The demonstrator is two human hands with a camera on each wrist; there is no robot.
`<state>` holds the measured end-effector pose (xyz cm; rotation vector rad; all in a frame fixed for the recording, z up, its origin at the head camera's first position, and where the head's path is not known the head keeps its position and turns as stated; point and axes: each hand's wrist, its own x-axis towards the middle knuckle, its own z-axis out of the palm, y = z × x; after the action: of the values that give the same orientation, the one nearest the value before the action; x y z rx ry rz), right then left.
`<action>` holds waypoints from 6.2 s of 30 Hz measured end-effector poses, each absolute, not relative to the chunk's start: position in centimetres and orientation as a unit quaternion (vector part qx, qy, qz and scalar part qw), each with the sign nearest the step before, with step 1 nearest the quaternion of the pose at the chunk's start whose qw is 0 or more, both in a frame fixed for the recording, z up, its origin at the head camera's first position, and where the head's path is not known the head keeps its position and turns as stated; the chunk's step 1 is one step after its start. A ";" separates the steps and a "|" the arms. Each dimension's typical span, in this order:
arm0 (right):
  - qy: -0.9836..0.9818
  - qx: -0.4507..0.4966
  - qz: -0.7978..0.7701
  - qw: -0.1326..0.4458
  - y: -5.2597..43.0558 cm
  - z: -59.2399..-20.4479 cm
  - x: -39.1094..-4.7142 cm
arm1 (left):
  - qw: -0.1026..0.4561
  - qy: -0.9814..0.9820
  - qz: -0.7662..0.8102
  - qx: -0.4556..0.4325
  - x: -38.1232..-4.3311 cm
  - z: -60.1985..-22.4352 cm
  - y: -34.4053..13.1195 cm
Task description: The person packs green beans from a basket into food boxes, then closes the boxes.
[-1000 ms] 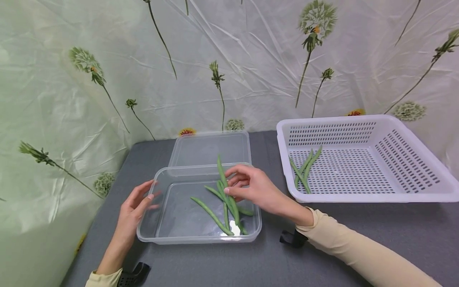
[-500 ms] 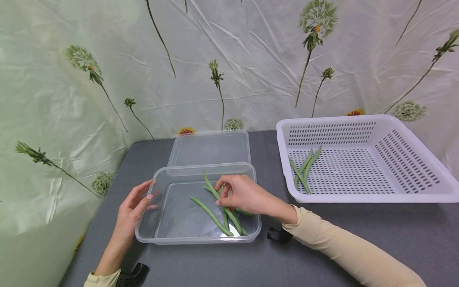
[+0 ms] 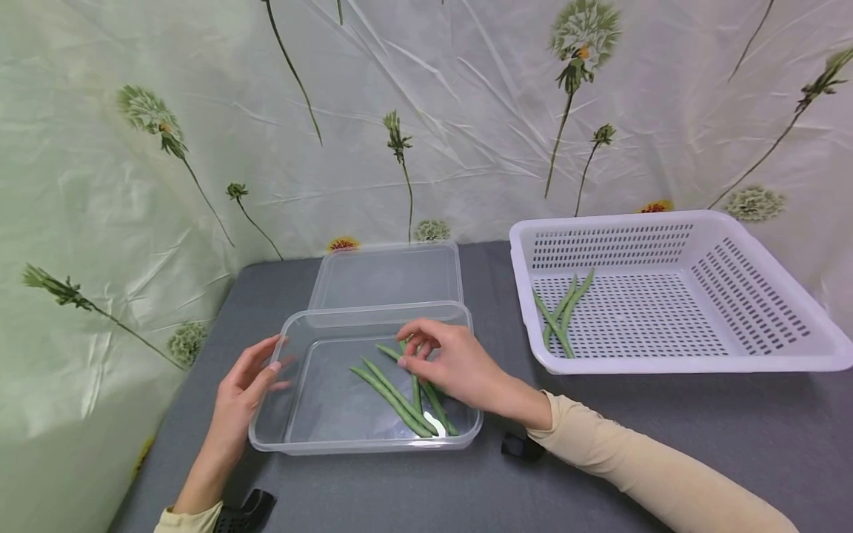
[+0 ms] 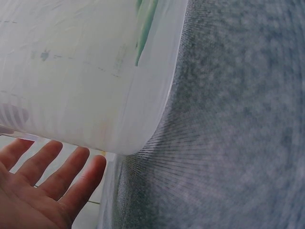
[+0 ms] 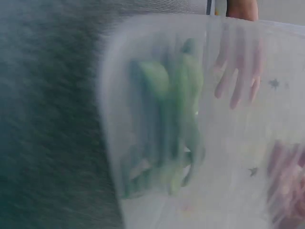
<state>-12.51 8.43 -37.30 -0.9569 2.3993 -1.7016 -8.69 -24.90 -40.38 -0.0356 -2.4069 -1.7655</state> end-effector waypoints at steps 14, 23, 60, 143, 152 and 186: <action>0.696 -0.306 -0.650 0.020 11.3 -35.6 -10.9 | 0.077 -0.804 -0.590 -0.006 -8.7 -40.4 -24.9; 0.701 -0.306 -0.644 0.004 14.7 -33.8 -10.9 | 0.077 -0.804 -0.590 -0.009 -8.7 -40.4 -24.9; 0.917 -0.237 -0.292 0.130 24.8 -29.5 -20.8 | 0.082 -0.800 -0.594 -0.014 -8.8 -40.2 -24.7; 0.816 -0.179 -0.497 0.235 30.2 -31.9 -22.7 | 0.074 -0.802 -0.593 -0.011 -8.5 -40.5 -24.9; 0.802 -0.179 -0.532 0.205 29.0 -30.1 -20.8 | 0.078 -0.801 -0.594 -0.009 -8.6 -40.3 -25.0; 0.717 -0.237 -0.655 0.022 16.6 -32.2 -11.6 | 0.065 -0.798 -0.600 -0.009 -8.5 -40.6 -24.5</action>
<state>-11.57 16.61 -32.23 -0.7339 2.2212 -2.0304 -8.55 -24.54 -40.64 -0.0279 -2.4077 -1.8100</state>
